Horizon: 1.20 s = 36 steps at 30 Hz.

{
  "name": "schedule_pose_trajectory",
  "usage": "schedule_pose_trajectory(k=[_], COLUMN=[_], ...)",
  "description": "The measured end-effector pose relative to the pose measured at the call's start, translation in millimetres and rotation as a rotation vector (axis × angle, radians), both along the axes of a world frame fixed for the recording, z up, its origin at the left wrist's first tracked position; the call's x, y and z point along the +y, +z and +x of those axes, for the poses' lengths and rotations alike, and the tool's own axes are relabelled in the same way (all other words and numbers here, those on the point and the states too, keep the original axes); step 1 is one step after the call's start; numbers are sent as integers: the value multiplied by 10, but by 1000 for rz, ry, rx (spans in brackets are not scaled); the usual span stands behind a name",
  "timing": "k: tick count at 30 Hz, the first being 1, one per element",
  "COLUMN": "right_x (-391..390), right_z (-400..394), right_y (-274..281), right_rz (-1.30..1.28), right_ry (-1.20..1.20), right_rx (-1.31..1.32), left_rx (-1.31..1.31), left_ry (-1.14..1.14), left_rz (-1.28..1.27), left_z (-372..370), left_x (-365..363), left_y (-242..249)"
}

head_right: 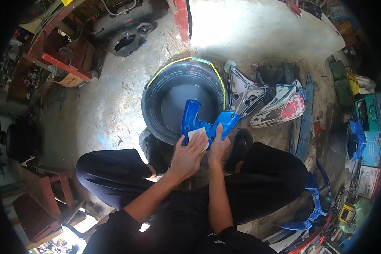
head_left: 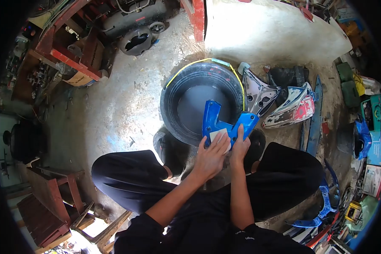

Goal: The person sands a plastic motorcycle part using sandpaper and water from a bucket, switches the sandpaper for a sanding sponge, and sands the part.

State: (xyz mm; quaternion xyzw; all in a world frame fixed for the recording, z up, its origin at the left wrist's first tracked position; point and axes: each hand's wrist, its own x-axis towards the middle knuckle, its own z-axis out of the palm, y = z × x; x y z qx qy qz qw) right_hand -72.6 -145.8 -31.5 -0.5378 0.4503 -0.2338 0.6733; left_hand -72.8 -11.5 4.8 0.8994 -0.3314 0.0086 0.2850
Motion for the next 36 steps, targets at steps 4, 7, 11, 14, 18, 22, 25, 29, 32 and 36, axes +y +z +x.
schedule_pose_trajectory(k=[4, 7, 11, 14, 18, 22, 25, 29, 32, 36], right_x=[27, 44, 31, 41, 75, 45, 78, 62, 86, 70], right_z=[-10, -14, -7, -5, 20, 8, 27, -8, 14, 2], right_y=[-22, -35, -109, -66, -38, -94, -104, -72, -8, -31], right_rz=[-24, -21, -32, -16, -49, 32, -35, -21, 2, -48], right_ry=[-8, 14, -18, -20, -33, -33, -33, -7, -18, -27], right_rx=[-21, 7, -21, -29, -4, 10, -20, -15, -5, 17], left_rx=[-54, -82, 274, 30, -77, -46, -12, 23, 21, 155], left_ry=[91, -80, 379, -28, 136, -57, 315, 209, 197, 72], left_rz=[135, 79, 153, -60, 87, 0, -41, -238, -236, -330], left_z=[-9, -74, 374, -19, 78, -100, 303, 296, 241, 283], left_x=[24, 10, 137, -15, 7, -14, 123, 61, 17, 212], left_y=[-25, -4, -420, -53, -53, -101, -133, -57, -7, 29])
